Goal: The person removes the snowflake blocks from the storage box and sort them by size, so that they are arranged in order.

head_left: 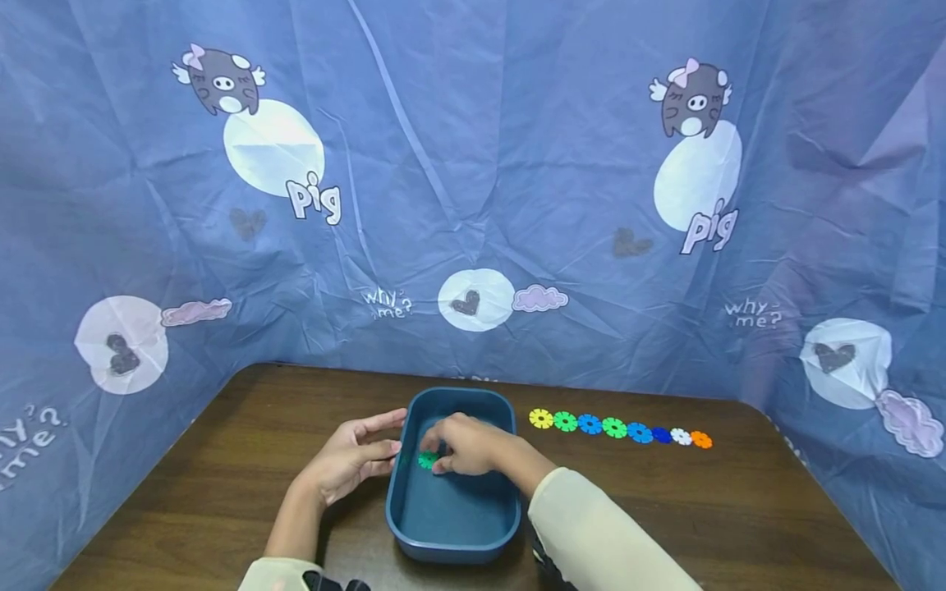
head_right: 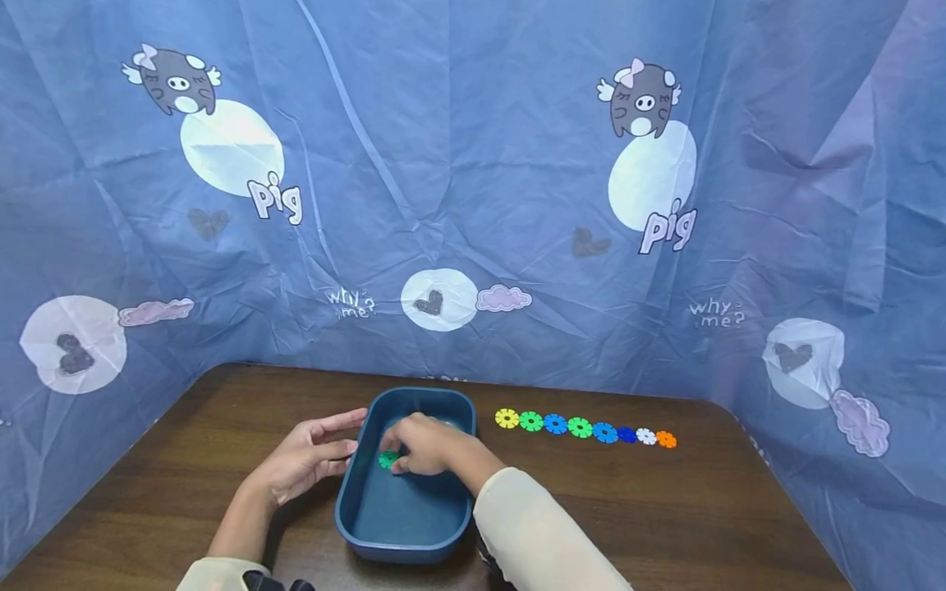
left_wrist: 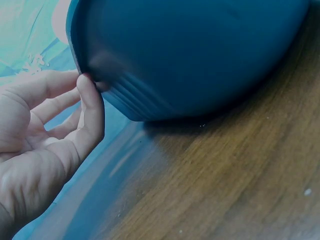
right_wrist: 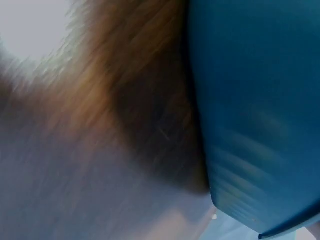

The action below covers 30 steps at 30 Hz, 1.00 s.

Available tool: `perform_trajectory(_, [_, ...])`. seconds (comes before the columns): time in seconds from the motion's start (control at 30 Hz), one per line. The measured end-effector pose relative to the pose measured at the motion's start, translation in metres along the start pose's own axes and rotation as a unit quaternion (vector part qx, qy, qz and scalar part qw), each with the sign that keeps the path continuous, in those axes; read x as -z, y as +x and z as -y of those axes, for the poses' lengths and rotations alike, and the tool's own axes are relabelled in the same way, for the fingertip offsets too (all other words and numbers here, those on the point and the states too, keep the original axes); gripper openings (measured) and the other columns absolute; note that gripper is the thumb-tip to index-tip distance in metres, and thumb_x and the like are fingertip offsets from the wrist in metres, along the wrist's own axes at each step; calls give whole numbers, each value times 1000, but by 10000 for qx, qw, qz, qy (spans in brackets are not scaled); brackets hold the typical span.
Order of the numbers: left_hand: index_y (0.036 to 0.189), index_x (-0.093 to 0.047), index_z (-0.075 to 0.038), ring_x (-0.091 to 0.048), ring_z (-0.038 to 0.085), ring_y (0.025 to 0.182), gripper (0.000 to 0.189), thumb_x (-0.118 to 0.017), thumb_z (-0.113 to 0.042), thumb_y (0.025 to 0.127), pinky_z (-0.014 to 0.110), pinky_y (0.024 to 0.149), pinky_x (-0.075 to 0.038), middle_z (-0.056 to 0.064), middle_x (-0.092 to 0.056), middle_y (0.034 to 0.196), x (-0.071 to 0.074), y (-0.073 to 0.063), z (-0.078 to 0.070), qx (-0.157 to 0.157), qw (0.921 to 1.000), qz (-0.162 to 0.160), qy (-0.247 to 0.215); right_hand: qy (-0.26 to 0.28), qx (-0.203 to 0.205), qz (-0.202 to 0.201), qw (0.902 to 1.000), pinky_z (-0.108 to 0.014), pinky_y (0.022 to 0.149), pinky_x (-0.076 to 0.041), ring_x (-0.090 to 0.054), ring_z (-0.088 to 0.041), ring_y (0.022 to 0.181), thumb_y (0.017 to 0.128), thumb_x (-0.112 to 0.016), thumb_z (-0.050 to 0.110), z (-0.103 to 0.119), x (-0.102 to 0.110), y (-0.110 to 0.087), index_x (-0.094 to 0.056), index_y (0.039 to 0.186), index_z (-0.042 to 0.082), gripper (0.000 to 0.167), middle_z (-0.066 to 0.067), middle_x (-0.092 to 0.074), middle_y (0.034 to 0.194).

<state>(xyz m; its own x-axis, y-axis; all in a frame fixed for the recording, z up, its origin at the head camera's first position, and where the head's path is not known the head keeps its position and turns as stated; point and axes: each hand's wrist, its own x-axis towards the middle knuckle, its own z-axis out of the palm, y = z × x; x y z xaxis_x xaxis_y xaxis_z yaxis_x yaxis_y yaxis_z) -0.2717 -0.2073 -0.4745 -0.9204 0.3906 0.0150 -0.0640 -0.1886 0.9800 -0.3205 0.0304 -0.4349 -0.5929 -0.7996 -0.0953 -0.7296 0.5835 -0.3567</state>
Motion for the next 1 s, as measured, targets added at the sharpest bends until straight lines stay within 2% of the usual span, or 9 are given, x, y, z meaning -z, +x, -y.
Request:
perform_trajectory(0.13, [155, -33, 8, -65, 24, 112, 68, -65, 1, 96, 39, 91, -58, 31, -36, 153, -1, 1, 0, -1, 10000, -6, -40, 41, -171, -59, 9998, -22, 84, -53, -61, -4, 92, 93, -78, 21, -2, -1, 3, -76, 118, 15, 26, 8, -71, 101])
perform_trajectory(0.3, [155, -31, 9, -66, 22, 109, 68, -64, 2, 96, 38, 89, -58, 31, -35, 153, -2, 1, 0, -28, 9999, 21, -98, 382, -351, -62, 9986, -20, 79, -52, -60, -3, 87, 90, -81, 16, -5, -5, 6, -76, 109, 16, 20, 8, -68, 94])
perform_trajectory(0.57, [155, -29, 11, -66, 18, 106, 68, -63, 3, 96, 35, 88, -58, 33, -33, 152, -2, 1, 0, -144, 9997, 164, -114, 657, -541, -19, 9964, -22, 77, -51, -58, -5, 83, 88, -82, 13, -6, -4, 5, -73, 108, 18, 22, 8, -64, 91])
perform_trajectory(0.8, [155, -31, 10, -66, 20, 108, 68, -64, 2, 96, 36, 89, -58, 32, -34, 152, -3, 0, -1, -96, 9999, 60, -101, 767, -262, -418, 9958, -20, 74, -51, -57, -5, 80, 88, -78, 2, -8, -1, 2, -73, 97, 18, 18, 6, -64, 86])
perform_trajectory(1.0, [155, -31, 10, -66, 24, 112, 69, -64, 2, 96, 38, 91, -58, 32, -33, 154, -3, 0, -1, -61, 9999, 43, -108, 1066, -136, -488, 9930, -19, 76, -52, -61, -4, 81, 92, -72, -1, -10, 5, -4, -75, 99, 15, 18, 5, -69, 87])
